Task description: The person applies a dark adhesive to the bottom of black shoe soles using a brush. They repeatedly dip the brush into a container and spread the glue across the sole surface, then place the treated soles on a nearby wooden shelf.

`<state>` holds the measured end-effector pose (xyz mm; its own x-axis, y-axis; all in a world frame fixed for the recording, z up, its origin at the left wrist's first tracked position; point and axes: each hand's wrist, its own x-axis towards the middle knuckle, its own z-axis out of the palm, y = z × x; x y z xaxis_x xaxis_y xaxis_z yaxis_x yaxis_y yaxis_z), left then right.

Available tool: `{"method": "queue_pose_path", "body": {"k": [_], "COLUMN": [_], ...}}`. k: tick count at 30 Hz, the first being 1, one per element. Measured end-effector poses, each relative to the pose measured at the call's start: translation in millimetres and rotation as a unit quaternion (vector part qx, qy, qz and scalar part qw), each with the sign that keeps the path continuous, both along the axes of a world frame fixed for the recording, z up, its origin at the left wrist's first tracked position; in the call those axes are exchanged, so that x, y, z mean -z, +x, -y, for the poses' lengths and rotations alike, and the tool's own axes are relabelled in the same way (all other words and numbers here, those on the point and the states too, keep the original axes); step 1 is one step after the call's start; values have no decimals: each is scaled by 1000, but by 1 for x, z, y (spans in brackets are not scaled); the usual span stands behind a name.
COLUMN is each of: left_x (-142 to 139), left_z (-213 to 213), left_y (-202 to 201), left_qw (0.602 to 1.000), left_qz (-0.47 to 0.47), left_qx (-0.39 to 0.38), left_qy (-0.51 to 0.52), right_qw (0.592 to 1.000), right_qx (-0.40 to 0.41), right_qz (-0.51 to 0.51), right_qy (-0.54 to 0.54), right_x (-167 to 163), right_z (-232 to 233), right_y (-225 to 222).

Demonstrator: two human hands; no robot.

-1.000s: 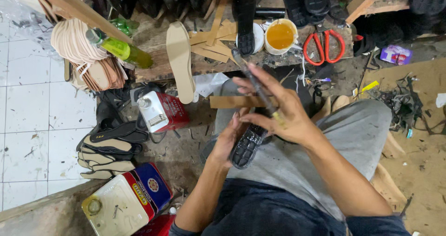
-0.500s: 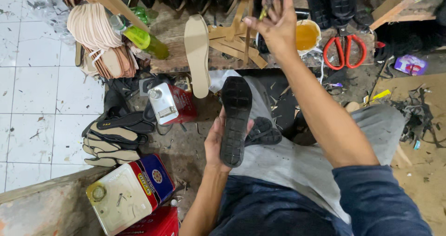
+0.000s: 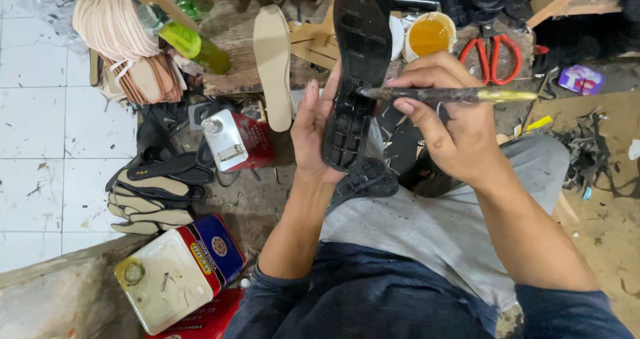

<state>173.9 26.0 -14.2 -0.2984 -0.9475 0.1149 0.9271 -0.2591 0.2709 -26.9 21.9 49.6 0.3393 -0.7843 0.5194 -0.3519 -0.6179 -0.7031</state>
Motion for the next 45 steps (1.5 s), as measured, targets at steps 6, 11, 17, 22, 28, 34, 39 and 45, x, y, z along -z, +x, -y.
{"method": "queue_pose_path", "body": {"k": [6,11,17,22,28,34,39,45], "left_x": [-16,-11,-9,-5,-11,-30,-40,-36], "left_z": [11,9,16,6,7,-7,-15,-13], "left_y": [-18,-32,-51,-63,-70,-63,-62,-52], "left_qw": [997,997,989,987,991,996,997,997], "left_qz": [-36,-36,-74,-115,-98,-42,12,-26], "left_qx": [-3,-51,-83,-81,-76,37,55,78], "left_qy": [-73,-46,-99,-80,-48,-65,-43,-5], "right_qw": [1000,993,956,958,964,983,978,957], "right_qx": [-12,10,-85,-23,-44,-28,10,-162], "right_qz": [-10,25,-91,-111,-90,-27,-33,-49], "right_qy": [0,-115,-267,-264,-246,-178,-206,-234], "right_x": [-13,20,26,22,24,-1,-10,-8], "right_z": [-40,-64,-76,-85,-89,-64,-59,-57], "right_y": [18,0,-8,-4,-8,-23,-6,-16]}}
